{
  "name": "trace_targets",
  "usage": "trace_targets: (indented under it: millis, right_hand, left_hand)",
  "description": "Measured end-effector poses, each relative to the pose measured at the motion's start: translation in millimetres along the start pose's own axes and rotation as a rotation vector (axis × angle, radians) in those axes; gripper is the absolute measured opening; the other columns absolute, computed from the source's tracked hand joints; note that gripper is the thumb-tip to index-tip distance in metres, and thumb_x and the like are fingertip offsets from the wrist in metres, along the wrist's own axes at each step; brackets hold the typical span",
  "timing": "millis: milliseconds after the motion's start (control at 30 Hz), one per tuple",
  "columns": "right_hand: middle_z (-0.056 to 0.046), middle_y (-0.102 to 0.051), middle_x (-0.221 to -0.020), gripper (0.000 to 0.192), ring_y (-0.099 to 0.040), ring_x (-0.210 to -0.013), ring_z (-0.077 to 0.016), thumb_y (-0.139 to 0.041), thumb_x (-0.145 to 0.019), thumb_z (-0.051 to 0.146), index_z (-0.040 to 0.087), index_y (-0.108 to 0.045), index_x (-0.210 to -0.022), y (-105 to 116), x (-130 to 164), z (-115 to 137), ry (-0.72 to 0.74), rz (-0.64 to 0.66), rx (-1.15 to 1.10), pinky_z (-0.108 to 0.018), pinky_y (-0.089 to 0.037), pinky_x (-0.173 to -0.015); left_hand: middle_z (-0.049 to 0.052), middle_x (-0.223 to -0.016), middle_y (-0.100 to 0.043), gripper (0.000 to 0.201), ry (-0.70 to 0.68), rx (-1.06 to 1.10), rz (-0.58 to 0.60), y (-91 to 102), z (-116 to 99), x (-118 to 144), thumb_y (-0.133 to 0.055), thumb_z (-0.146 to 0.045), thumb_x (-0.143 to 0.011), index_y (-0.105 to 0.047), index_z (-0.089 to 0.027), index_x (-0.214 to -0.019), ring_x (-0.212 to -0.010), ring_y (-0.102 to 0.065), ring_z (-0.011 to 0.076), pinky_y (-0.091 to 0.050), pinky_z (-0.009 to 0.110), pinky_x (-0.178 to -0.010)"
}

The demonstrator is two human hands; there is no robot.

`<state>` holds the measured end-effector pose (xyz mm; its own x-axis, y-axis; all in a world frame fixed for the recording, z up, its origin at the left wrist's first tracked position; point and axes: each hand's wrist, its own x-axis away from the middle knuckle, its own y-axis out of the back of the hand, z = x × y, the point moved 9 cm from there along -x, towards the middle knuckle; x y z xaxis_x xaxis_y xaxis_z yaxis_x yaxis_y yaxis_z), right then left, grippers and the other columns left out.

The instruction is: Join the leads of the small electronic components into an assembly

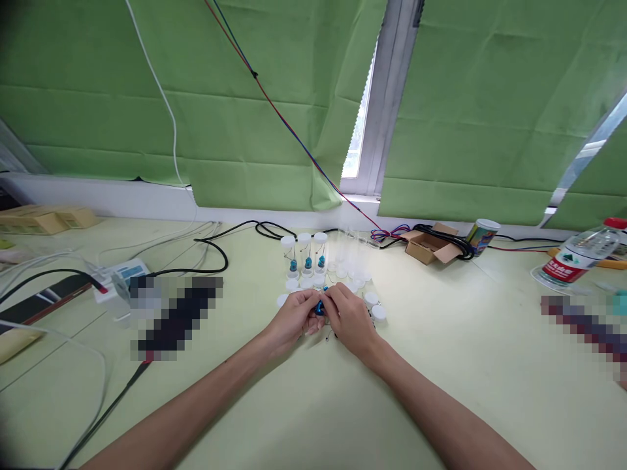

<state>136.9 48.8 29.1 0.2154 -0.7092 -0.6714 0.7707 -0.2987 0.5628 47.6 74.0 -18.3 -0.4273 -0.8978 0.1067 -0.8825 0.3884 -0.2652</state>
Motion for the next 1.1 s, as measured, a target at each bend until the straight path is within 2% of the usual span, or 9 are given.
trace_targets:
  millis: [233, 400, 733, 1100]
  right_hand:
    - [-0.001, -0.050, -0.075, 0.024, -0.045, -0.060, -0.0134, -0.041, -0.100, 0.022, 0.020, -0.049, -0.078, -3.5, 0.0, -0.4, 0.012, 0.050, 0.050, -0.026, -0.037, -0.058]
    - [-0.001, -0.051, -0.076, 0.025, -0.046, -0.061, -0.0135, -0.041, -0.100, 0.023, 0.021, -0.049, -0.077, -5.0, -1.0, -1.8, -0.006, 0.061, 0.044, -0.026, -0.037, -0.059]
    - [-0.001, -0.052, -0.075, 0.025, -0.046, -0.060, -0.0137, -0.039, -0.100, 0.022, 0.021, -0.047, -0.077, -4.7, -0.2, -0.7, -0.028, 0.069, 0.043, -0.026, -0.037, -0.058]
    - [-0.002, -0.055, -0.076, 0.023, -0.049, -0.062, -0.0146, -0.037, -0.100, 0.021, 0.021, -0.046, -0.079, -5.4, -0.7, -2.1, -0.039, 0.060, 0.045, -0.027, -0.039, -0.059]
  left_hand:
    - [-0.003, -0.054, -0.050, 0.027, -0.019, 0.062, -0.013, -0.1, -1.7, -0.2, -0.063, -0.034, -0.083, -0.052, -0.016, -0.067, -0.044, -0.048, 0.0079, -0.035, 0.019, -0.042]
    - [-0.003, -0.052, -0.048, 0.025, 0.018, 0.133, -0.031, -1.8, 1.7, 0.8, -0.063, -0.031, -0.083, -0.052, -0.016, -0.067, -0.045, -0.048, 0.0078, -0.036, 0.019, -0.042]
    - [-0.001, -0.058, -0.052, 0.016, 0.039, 0.248, -0.051, -2.9, 6.7, 2.0, -0.057, -0.017, -0.086, -0.056, -0.014, -0.071, -0.046, -0.051, 0.0077, -0.038, 0.018, -0.043]
    - [0.001, -0.060, -0.053, 0.017, 0.050, 0.316, -0.047, -1.7, 12.3, -1.0, -0.058, -0.020, -0.088, -0.057, -0.013, -0.073, -0.048, -0.052, 0.0085, -0.040, 0.019, -0.044]
